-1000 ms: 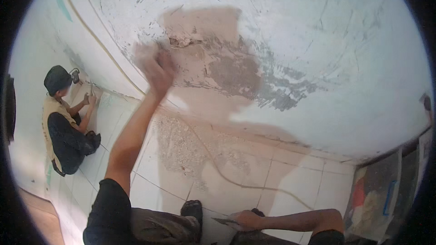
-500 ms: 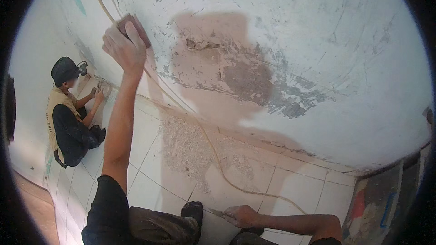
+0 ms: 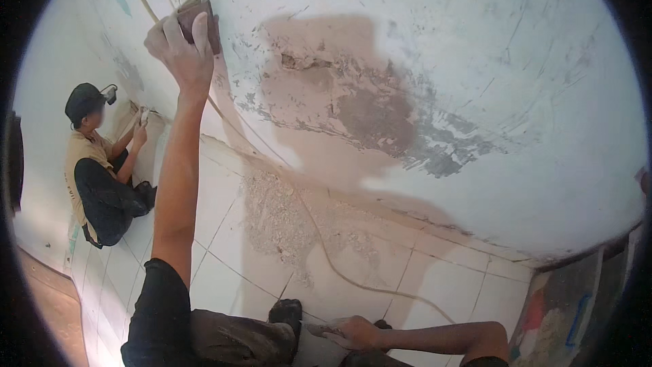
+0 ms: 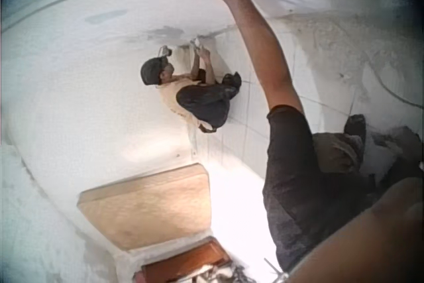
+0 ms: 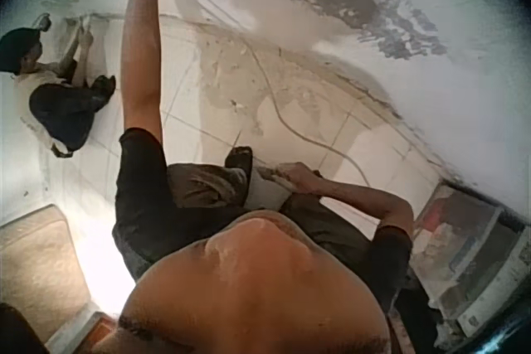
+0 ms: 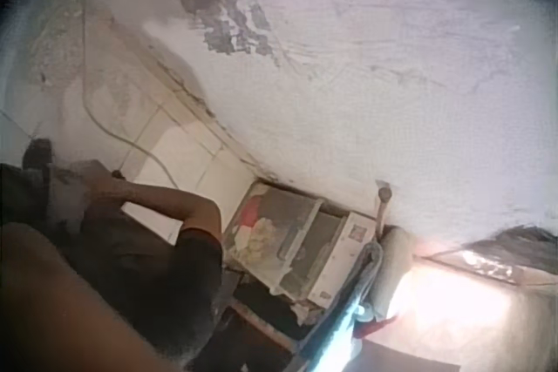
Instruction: The person clears plaster debris from the tiled floor by hand and sands the damaged wall using a sanding block and rolled sandpaper.
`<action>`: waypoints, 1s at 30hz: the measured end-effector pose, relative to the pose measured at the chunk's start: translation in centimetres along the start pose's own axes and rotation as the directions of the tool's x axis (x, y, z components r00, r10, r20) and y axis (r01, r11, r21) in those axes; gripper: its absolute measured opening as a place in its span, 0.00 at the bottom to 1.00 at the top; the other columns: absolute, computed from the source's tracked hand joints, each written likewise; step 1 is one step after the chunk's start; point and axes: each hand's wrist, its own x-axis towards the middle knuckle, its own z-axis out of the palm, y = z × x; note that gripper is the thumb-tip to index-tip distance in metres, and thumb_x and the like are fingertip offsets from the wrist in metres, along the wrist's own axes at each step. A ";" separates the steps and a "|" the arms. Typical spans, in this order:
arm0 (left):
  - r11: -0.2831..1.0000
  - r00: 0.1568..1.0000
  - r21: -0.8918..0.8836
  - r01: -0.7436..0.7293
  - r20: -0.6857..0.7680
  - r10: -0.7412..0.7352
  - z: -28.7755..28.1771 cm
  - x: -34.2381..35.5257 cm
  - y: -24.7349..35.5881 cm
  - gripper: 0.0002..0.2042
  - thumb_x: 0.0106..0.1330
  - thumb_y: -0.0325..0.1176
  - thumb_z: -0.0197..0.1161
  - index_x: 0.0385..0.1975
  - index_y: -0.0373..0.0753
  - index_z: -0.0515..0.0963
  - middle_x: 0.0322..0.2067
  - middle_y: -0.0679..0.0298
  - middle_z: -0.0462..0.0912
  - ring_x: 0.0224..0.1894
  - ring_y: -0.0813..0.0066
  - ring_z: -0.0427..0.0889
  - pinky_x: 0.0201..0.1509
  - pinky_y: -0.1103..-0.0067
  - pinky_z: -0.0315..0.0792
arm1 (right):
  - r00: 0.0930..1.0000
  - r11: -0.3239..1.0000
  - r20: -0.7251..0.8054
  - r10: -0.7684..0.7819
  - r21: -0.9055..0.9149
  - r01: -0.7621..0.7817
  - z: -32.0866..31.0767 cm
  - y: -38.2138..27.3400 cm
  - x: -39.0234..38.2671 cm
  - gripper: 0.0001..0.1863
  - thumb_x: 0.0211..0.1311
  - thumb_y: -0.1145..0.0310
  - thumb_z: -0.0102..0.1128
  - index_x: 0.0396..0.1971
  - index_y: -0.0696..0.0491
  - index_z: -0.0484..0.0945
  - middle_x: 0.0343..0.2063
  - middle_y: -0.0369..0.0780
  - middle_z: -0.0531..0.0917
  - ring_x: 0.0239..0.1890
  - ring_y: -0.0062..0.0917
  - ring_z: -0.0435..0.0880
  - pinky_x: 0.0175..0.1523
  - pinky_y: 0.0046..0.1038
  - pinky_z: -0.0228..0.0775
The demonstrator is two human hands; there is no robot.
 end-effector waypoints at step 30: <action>0.987 0.931 -0.042 0.154 0.341 -0.130 -3.3 -6.9 1.1 0.10 0.63 0.25 0.64 0.43 0.34 0.82 0.40 0.56 0.85 0.43 0.59 0.83 0.46 0.70 0.77 | 0.973 0.971 -0.117 0.201 0.156 -0.182 0.1 -0.7 0.0 0.21 0.68 0.50 0.54 0.35 0.56 0.79 0.29 0.52 0.82 0.36 0.50 0.81 0.41 0.44 0.73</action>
